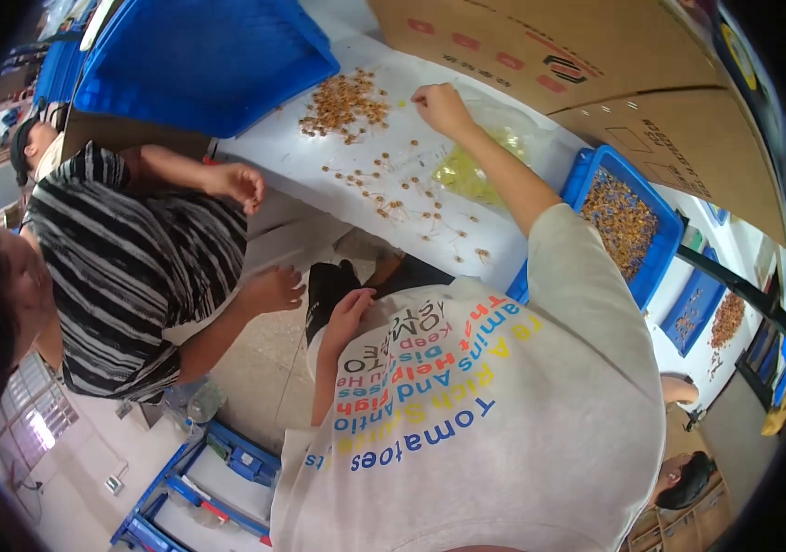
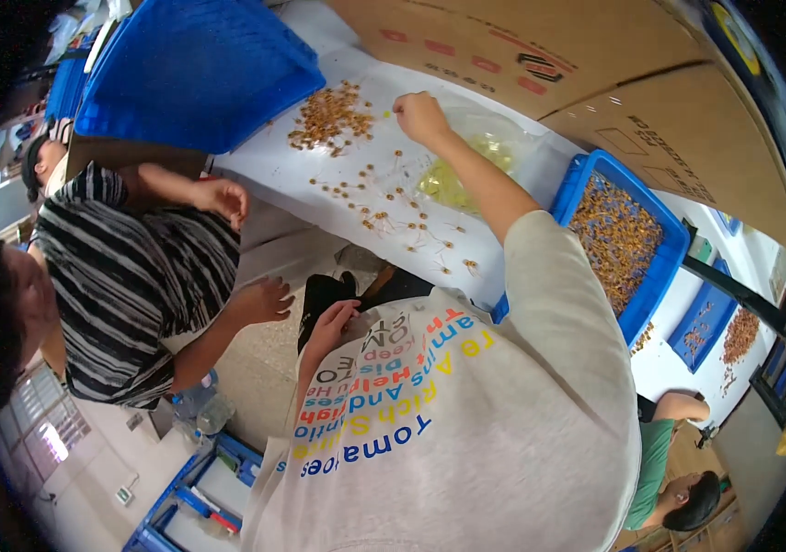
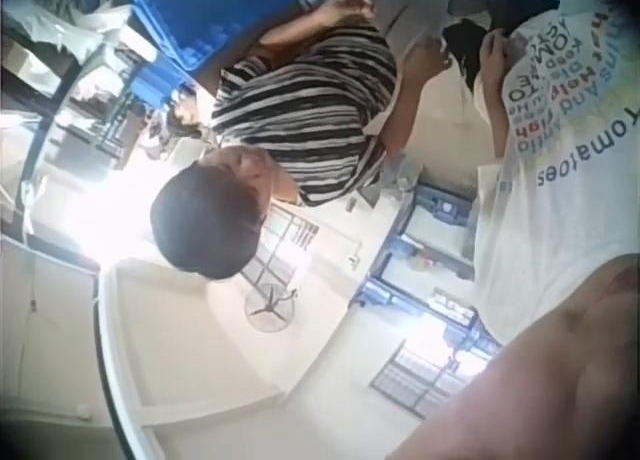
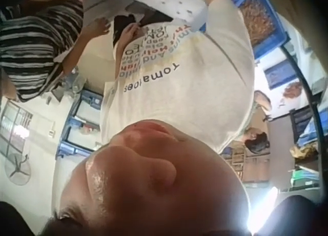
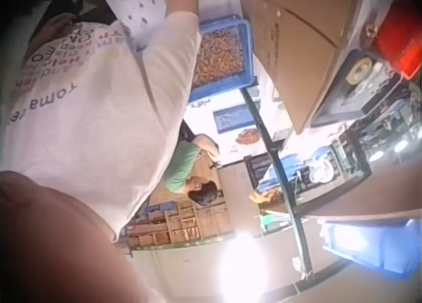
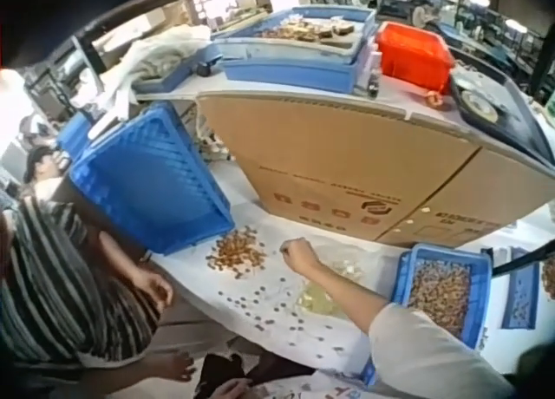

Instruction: Inspecting and sorting small metal components into trays and bags at a workbench.

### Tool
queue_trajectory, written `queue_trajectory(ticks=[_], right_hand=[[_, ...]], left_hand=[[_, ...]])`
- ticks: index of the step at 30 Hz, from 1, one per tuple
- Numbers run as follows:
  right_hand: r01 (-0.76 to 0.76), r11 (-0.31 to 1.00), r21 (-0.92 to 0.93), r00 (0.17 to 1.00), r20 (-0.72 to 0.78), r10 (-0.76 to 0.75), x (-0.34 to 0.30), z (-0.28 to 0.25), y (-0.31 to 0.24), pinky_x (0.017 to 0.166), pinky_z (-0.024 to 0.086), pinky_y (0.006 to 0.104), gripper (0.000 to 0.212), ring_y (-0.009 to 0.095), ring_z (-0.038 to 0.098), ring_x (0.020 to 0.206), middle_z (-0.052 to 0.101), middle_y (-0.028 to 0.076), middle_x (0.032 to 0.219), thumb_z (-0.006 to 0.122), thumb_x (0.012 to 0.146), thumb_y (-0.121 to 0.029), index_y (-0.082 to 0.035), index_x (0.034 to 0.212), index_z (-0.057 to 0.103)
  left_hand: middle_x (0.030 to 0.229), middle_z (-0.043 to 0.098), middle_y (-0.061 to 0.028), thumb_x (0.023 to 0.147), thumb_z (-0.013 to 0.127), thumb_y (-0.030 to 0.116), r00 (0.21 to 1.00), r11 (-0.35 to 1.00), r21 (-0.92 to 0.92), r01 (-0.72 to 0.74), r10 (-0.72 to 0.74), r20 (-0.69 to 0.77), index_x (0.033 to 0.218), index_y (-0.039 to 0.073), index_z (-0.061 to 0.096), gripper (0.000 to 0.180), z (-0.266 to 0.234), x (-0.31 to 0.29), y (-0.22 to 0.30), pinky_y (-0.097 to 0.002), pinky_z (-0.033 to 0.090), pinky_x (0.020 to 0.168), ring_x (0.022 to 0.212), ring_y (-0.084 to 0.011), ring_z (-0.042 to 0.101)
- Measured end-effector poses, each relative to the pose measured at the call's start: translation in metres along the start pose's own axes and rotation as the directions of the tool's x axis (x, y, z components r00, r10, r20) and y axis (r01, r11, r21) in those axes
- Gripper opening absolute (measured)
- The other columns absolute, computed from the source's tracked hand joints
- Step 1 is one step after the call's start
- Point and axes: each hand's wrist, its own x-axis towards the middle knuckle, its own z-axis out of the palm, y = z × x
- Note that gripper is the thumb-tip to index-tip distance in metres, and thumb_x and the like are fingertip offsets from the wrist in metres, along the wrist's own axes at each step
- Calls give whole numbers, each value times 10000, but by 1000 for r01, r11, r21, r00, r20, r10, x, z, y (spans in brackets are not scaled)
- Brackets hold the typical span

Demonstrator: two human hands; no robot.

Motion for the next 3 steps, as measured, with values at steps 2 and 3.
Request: queue_trajectory(ticks=[2,3], right_hand=[[-81,985,153,996,-16,84,11,14,20,688,543,367,169,269,659,664,722,144,767,605,787,-73,-21,866,744],[-113,966,233,993,-4,117,16,18,29,699,547,368,183,252,671,676,731,142,784,603,789,-62,-20,891,749]], left_hand=[[960,650,2,984,543,219,1000,998,-55,13,-14,-19,1185,71,660,276,-13,-5,-9,-197,445,727,782,-83,517],[971,651,-2,980,548,211,999,996,-91,23,-27,-38,1190,74,659,274,-20,-12,-16,-201,453,739,785,-83,516]])
